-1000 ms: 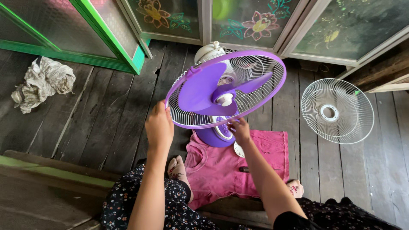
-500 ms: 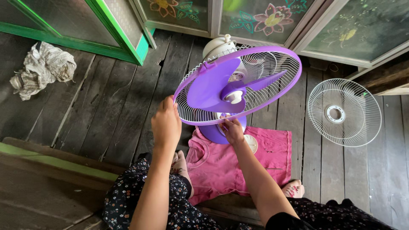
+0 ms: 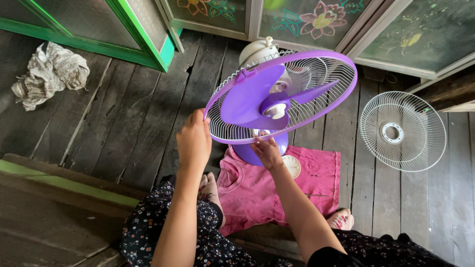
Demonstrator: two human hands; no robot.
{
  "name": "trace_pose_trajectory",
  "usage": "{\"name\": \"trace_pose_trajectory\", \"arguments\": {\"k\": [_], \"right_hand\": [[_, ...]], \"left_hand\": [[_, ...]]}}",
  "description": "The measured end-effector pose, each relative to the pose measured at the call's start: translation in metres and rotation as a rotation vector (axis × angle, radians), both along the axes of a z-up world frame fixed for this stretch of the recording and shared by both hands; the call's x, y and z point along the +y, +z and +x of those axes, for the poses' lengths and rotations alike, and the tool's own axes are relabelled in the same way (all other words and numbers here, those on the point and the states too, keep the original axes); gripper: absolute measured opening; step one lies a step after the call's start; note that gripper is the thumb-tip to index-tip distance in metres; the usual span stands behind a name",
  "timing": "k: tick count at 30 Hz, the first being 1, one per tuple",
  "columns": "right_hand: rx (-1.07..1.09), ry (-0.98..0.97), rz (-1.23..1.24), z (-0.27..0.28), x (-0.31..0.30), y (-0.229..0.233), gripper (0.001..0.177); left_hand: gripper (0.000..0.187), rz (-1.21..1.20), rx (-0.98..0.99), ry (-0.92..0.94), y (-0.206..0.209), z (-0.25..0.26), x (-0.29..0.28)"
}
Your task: The person assembles a purple and white table fan by attaching the fan blades to the motor hub, securing them with a nut, and then fitting the rear and front wire cages onto the fan head.
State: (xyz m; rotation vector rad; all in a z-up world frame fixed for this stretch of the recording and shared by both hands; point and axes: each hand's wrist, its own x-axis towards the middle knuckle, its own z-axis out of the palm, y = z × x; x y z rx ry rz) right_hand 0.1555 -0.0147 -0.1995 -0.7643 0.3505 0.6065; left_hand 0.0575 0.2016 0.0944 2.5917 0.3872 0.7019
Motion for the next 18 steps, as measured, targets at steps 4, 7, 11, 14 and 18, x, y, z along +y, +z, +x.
{"name": "trace_pose_trajectory", "arguments": {"k": [4, 7, 11, 14, 18], "right_hand": [[0.1, 0.069, 0.199, -0.019, 0.035, 0.019, 0.023], [0.139, 0.041, 0.281, -0.039, 0.064, 0.039, 0.02], [0.162, 0.002, 0.427, -0.053, 0.088, 0.054, 0.017], [0.173, -0.036, 0.434, -0.053, 0.095, 0.05, 0.013], [0.164, -0.014, 0.464, -0.048, 0.094, 0.036, 0.011]], "left_hand": [[0.014, -0.001, -0.003, -0.026, 0.003, -0.003, 0.0], [0.014, -0.019, 0.001, -0.03, 0.004, -0.004, 0.0], [0.013, -0.06, 0.04, -0.032, 0.006, -0.004, -0.001], [0.013, -0.042, 0.051, -0.018, 0.006, -0.004, -0.001], [0.014, -0.039, 0.007, -0.043, 0.006, -0.004, 0.0]]}}
